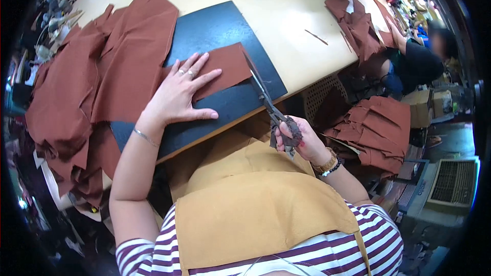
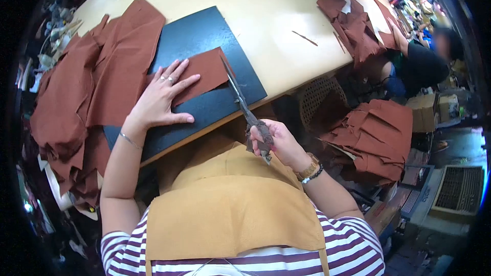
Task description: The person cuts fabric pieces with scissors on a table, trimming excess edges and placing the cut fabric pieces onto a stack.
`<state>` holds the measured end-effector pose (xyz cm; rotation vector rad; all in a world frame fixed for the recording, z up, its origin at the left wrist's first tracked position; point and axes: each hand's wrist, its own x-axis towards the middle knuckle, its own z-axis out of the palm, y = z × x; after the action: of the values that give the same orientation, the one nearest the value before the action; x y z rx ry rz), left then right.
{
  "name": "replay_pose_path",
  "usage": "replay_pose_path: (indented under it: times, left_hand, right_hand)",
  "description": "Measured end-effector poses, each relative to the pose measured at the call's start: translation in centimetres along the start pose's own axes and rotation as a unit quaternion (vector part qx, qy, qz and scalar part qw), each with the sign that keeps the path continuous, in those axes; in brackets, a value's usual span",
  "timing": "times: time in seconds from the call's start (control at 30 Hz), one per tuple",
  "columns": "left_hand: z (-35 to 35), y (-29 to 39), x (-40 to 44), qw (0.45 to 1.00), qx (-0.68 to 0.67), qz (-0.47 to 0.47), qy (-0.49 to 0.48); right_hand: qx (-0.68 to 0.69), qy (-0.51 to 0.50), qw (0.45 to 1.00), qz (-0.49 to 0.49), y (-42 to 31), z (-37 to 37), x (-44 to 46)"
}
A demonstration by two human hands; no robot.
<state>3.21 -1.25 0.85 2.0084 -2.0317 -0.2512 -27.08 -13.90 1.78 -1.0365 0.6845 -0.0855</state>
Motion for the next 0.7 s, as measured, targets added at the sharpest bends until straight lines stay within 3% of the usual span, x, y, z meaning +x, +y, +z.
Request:
replay_pose_path:
  times: [0.27, 0.6, 0.7]
  left_hand:
    - [0.1, 0.2, 0.0, 1.0, 0.003, -0.004, 0.02]
    - [0.1, 0.6, 0.1, 1.0, 0.001, 0.004, -0.001]
    - [0.3, 0.5, 0.1, 1.0, 0.0, 0.0, 0.0]
  right_hand:
    - [-0.056, 0.01, 0.998, 0.017, 0.7, -0.4, -0.6]
    - [0.008, -0.004, 1.0, -0.016, 0.2, -0.2, 1.5]
    - [-0.049, 0.015, 0.999, -0.007, 1.0, -0.4, 1.0]
